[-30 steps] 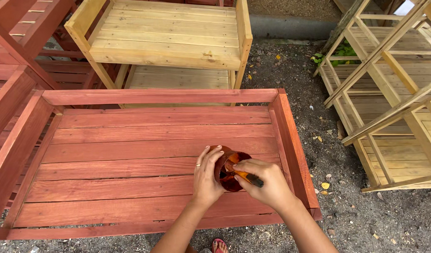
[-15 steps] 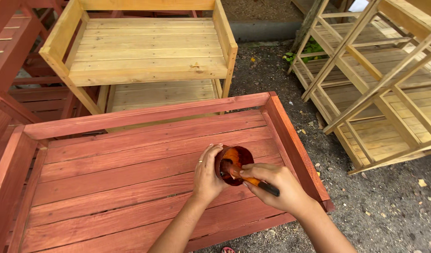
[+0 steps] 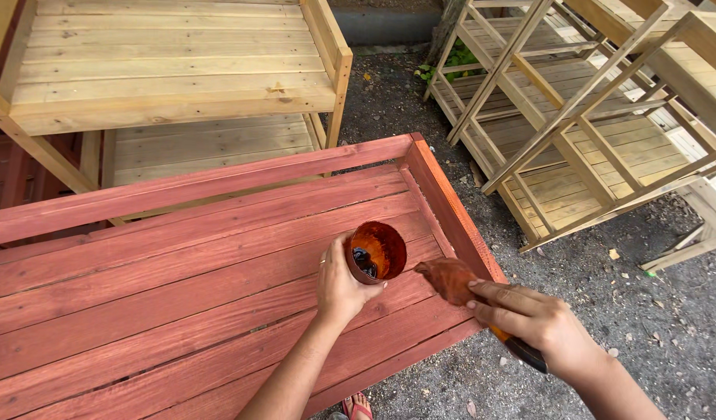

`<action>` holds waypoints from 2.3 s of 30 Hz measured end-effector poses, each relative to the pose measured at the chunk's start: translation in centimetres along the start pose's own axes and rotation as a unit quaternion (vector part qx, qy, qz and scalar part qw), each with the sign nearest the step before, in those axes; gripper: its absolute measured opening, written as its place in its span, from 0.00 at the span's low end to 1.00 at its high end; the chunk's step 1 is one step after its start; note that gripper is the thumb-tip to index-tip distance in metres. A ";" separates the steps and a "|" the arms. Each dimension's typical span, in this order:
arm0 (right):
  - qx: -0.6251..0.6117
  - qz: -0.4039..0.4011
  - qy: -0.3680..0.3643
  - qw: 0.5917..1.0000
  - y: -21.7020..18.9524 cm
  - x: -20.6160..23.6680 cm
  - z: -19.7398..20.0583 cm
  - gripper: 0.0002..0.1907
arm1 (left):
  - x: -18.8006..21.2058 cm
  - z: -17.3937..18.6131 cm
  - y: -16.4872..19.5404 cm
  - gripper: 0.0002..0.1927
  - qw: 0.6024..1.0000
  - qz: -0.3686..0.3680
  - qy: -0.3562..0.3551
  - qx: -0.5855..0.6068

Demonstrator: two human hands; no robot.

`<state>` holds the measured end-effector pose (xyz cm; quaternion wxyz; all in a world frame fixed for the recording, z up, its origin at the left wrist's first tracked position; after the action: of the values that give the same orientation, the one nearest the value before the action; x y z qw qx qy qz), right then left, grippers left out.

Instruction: The person opens a bottle of reddish wood stain and pours some into a small container resting on a wooden furniture frame. They then use a brush to apply the stain to the edges and rails of the red-stained wooden furniture frame, dipping the brush back into the container as they work.

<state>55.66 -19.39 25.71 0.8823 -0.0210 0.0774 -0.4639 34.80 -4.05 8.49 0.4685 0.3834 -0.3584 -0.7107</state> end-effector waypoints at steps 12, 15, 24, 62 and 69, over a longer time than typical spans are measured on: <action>0.211 -0.020 -0.190 0.959 9.4 -4.2 -10.9 0.22 | 2.6 0.5 -1.2 0.55 0.999 0.030 -0.014 0.008; 0.241 -0.028 -0.160 0.957 9.5 -5.4 -12.5 0.17 | 2.7 0.5 -1.1 0.55 1.000 0.019 -0.017 0.007; 0.227 0.035 -0.198 0.953 2.7 5.1 -13.7 0.07 | 2.9 -0.3 -0.7 0.54 0.998 0.020 -0.036 0.046; 0.297 -0.016 -0.149 0.943 4.3 -1.9 -12.1 0.13 | 3.4 -1.1 0.4 0.54 0.996 0.005 -0.068 0.057; 0.245 -0.038 -0.282 0.927 -0.1 4.7 -13.3 0.06 | 3.5 -0.5 1.0 0.54 0.996 -0.011 -0.055 0.067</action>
<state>56.13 -22.83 12.05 0.8267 0.0632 -0.2919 -0.4768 34.74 -7.70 8.40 0.4139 0.3779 -0.4262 -0.7101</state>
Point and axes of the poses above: each hand's wrist, its own x-axis away from the middle knuckle, its own z-axis out of the back of the hand, y = z × x, the point moved 7 cm from there along -x, towards the middle knuckle, and after that the axes turned 11 degrees about -y, right-handed, at the moved point
